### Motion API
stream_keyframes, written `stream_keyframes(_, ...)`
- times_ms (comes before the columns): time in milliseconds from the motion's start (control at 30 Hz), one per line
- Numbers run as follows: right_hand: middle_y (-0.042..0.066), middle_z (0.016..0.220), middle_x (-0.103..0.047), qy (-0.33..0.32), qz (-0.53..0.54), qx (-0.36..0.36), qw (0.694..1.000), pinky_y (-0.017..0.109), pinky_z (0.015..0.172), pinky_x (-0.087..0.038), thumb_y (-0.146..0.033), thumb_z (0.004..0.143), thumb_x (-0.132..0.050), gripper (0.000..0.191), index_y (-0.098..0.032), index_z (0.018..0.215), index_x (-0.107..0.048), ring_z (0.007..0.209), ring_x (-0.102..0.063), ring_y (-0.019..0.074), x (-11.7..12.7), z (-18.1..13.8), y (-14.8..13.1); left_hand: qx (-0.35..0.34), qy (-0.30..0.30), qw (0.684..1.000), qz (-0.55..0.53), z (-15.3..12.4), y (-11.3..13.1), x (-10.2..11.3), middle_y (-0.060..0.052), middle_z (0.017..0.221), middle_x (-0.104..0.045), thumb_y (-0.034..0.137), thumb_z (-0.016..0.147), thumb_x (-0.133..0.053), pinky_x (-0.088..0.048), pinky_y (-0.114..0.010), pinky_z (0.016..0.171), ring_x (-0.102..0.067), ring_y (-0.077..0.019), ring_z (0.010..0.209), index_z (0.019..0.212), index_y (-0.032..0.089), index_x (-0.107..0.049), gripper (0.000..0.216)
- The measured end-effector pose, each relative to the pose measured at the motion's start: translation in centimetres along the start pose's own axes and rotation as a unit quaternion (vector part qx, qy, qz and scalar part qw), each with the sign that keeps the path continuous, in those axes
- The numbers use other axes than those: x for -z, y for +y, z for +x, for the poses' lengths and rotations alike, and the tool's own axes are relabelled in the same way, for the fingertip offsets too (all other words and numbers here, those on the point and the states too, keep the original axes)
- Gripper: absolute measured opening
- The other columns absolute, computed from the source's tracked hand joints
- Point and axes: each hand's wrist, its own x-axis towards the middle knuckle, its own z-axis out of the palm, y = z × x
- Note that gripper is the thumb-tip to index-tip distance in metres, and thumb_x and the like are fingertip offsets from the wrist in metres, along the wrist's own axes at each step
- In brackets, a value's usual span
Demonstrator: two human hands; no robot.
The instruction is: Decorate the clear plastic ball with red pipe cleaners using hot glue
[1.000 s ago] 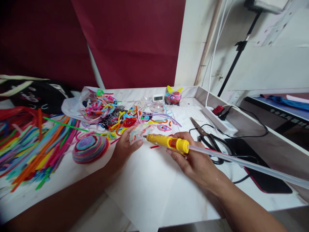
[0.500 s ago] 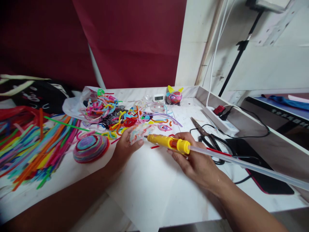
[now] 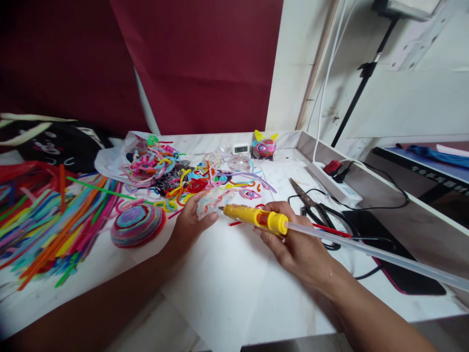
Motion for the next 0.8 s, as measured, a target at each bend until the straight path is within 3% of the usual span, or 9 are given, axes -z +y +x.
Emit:
stream_keyframes(633,0.006,0.11,-0.06,0.01,-0.024,0.028,0.999,0.031,0.068,-0.051,-0.027,0.089,-0.059,0.02,-0.027,0.108,-0.056,0.085,-0.062,0.0194,-0.11,-0.33,0.1,-0.004,0.001,1.0,-0.002,-0.04,-0.2,0.02,-0.01,0.134,-0.057,0.04,0.064,-0.081,-0.047,-0.037,0.098,-0.056,-0.0272,0.12,0.129,0.022,-0.048,0.075)
stream_keyframes(800,0.005,0.103,-0.062,0.006,-0.047,-0.001,0.999,0.031,0.065,-0.052,-0.031,0.087,-0.061,0.025,-0.026,0.111,-0.056,0.081,-0.063,0.0197,0.04,-0.47,0.01,-0.009,0.004,1.0,-0.003,-0.02,-0.26,-0.05,-0.01,0.134,-0.057,0.04,0.064,-0.082,-0.047,-0.037,0.098,-0.055,-0.027,0.121,0.128,0.021,-0.049,0.075)
